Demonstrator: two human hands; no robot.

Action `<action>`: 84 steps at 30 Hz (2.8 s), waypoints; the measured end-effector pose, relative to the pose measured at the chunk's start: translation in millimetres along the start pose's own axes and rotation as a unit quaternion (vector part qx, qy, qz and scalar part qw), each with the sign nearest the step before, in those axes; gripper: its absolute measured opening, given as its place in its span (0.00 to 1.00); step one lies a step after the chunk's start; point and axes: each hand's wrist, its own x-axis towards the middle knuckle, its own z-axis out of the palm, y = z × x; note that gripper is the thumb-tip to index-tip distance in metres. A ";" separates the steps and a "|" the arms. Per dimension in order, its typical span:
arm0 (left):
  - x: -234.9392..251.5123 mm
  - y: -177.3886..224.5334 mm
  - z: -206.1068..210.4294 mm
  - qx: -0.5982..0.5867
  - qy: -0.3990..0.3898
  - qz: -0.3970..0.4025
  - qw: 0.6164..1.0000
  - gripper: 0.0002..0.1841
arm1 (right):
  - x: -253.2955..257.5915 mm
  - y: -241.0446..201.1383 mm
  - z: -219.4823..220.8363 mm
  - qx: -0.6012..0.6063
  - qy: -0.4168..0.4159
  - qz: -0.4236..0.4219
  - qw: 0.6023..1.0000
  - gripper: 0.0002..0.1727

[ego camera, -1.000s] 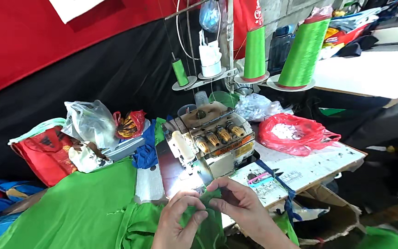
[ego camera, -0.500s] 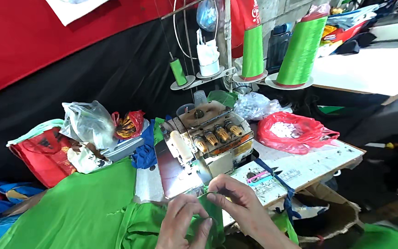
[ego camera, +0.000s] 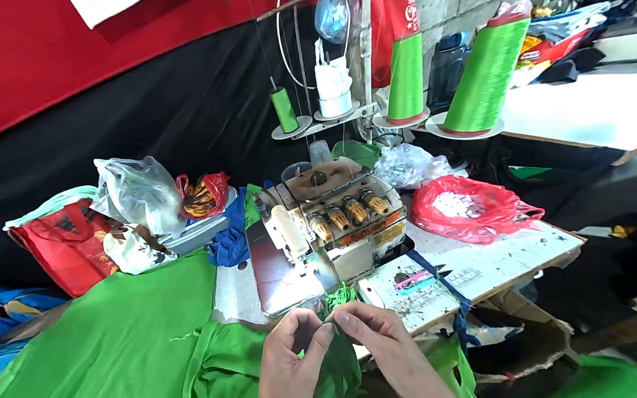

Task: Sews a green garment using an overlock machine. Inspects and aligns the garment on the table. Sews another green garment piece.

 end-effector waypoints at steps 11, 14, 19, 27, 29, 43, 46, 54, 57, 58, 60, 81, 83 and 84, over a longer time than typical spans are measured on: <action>-1.6 2.7 -2.5 -0.064 0.011 -0.074 0.995 0.04 | -2.1 4.5 7.4 0.004 -0.013 -0.011 1.000 0.09; -1.5 0.1 -4.4 -0.075 0.011 -0.080 0.994 0.03 | -1.0 5.6 6.5 -0.023 -0.018 -0.021 0.999 0.08; -1.5 -2.1 -5.2 -0.091 0.005 -0.083 0.992 0.04 | -0.1 3.1 6.7 -0.033 -0.012 -0.008 0.999 0.09; -3.0 -5.9 -6.3 -0.078 0.011 -0.064 0.995 0.02 | 0.4 5.9 8.3 -0.036 -0.008 -0.002 0.999 0.15; -3.6 -8.2 -7.3 -0.072 0.020 -0.058 0.996 0.02 | -0.9 5.0 10.0 -0.024 -0.020 -0.011 0.999 0.14; -4.5 -42.3 -49.0 0.162 0.081 0.092 0.979 0.14 | 0.5 -21.5 7.2 -0.060 -0.080 -0.095 0.990 0.10; -0.2 -71.7 -100.5 0.418 0.167 0.015 0.893 0.17 | 1.5 -25.3 3.2 -0.075 -0.098 -0.108 0.987 0.10; -23.9 -99.0 -155.2 0.353 0.163 -0.048 0.920 0.15 | 17.4 3.5 -32.3 -0.086 0.045 -0.123 0.988 0.11; -51.7 -51.9 -182.8 0.063 0.225 -0.049 0.971 0.11 | 10.8 -25.5 -54.8 -0.046 0.077 -0.095 0.991 0.16; -64.4 -35.6 -193.1 0.008 0.204 -0.021 0.979 0.10 | 7.4 -37.9 -62.2 -0.036 0.046 -0.105 0.993 0.15; -87.4 -7.6 -214.8 -0.028 0.120 0.043 0.991 0.12 | 4.6 -64.7 -72.3 -0.036 -0.036 -0.143 0.988 0.11; 49.6 -8.6 -39.1 0.254 -0.045 0.146 0.955 0.11 | 54.7 -0.4 18.7 -0.089 -0.009 -0.092 0.992 0.06; 54.6 -3.5 -41.0 0.244 -0.081 0.116 0.959 0.11 | 53.8 -0.8 16.2 -0.078 -0.003 -0.077 0.994 0.05; 55.5 -0.9 -42.0 0.246 -0.095 0.101 0.959 0.11 | 53.5 -0.4 15.6 -0.079 -0.001 -0.070 0.994 0.05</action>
